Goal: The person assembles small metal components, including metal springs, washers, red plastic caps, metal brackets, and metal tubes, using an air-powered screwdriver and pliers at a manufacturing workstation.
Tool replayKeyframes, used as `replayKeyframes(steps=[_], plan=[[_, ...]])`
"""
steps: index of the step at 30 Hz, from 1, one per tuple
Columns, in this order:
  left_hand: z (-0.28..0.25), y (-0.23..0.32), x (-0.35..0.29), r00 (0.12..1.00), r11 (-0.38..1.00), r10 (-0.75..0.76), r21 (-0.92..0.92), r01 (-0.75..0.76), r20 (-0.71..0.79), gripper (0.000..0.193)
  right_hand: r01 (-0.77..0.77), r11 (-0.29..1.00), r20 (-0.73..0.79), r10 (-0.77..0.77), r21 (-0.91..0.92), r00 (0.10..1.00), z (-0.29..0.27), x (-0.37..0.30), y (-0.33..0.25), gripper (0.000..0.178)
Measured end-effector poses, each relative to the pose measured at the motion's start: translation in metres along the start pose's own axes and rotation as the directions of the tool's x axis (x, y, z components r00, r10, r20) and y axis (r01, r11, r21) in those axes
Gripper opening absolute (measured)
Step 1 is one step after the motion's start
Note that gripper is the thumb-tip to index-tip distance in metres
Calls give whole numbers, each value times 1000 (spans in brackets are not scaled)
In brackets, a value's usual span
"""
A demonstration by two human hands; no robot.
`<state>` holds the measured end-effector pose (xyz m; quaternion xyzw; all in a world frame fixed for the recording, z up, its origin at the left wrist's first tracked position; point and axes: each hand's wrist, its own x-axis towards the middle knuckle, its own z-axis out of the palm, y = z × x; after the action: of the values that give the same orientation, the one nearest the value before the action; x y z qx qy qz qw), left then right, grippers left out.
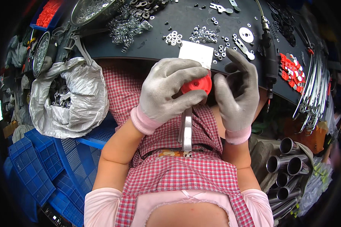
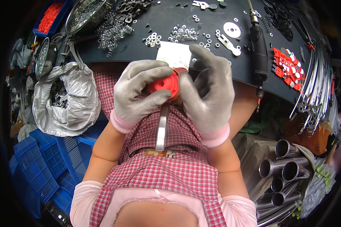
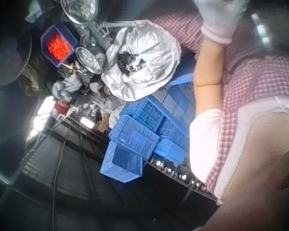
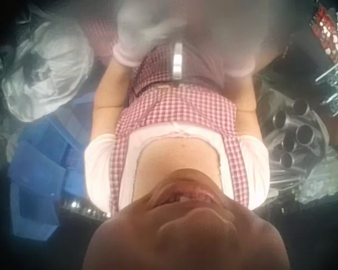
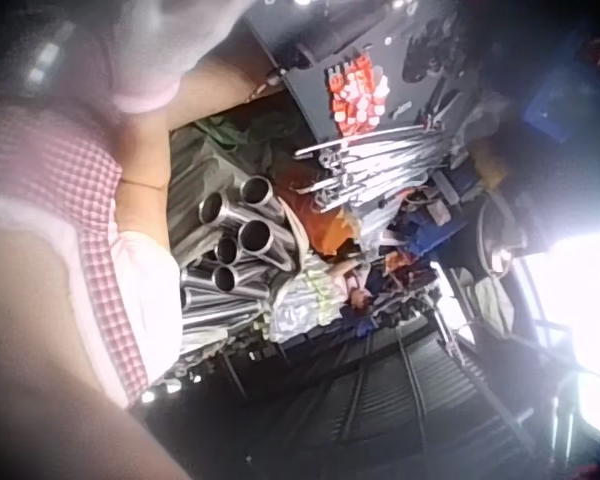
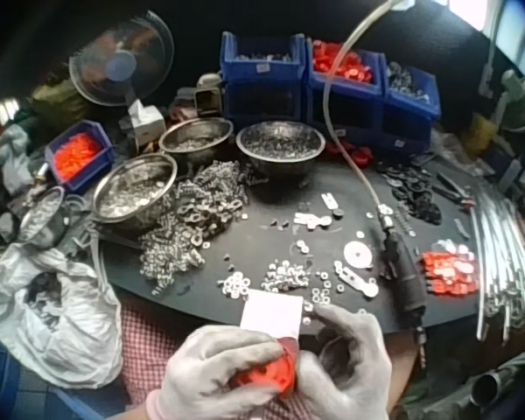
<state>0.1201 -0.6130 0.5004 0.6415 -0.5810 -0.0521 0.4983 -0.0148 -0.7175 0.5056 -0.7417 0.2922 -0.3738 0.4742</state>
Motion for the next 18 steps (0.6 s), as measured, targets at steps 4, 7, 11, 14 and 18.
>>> replayKeyframes(steps=[4, 7, 11, 14, 18], plan=[[3, 11, 1, 998, 993, -16, 114, 8, 65, 32, -78, 978, -118, 55, -196, 992, -30, 23, 33, 22], [3, 8, -1, 995, 998, -64, 1, 64, 79, 33, 252, 658, 95, -266, -710, 959, -37, 45, 39, 16], [15, -1, -11, 993, 991, -116, -74, 114, -16, 42, 333, 539, 230, -250, -774, 940, -35, 75, 47, 19], [22, -9, -19, 978, 956, -194, -239, 172, -73, 50, 344, 535, 275, -207, -772, 939, -44, 82, 56, 17], [25, -10, -19, 974, 943, -206, -285, 171, -98, 57, 339, 565, 273, -200, -752, 941, -46, 77, 73, 19]])
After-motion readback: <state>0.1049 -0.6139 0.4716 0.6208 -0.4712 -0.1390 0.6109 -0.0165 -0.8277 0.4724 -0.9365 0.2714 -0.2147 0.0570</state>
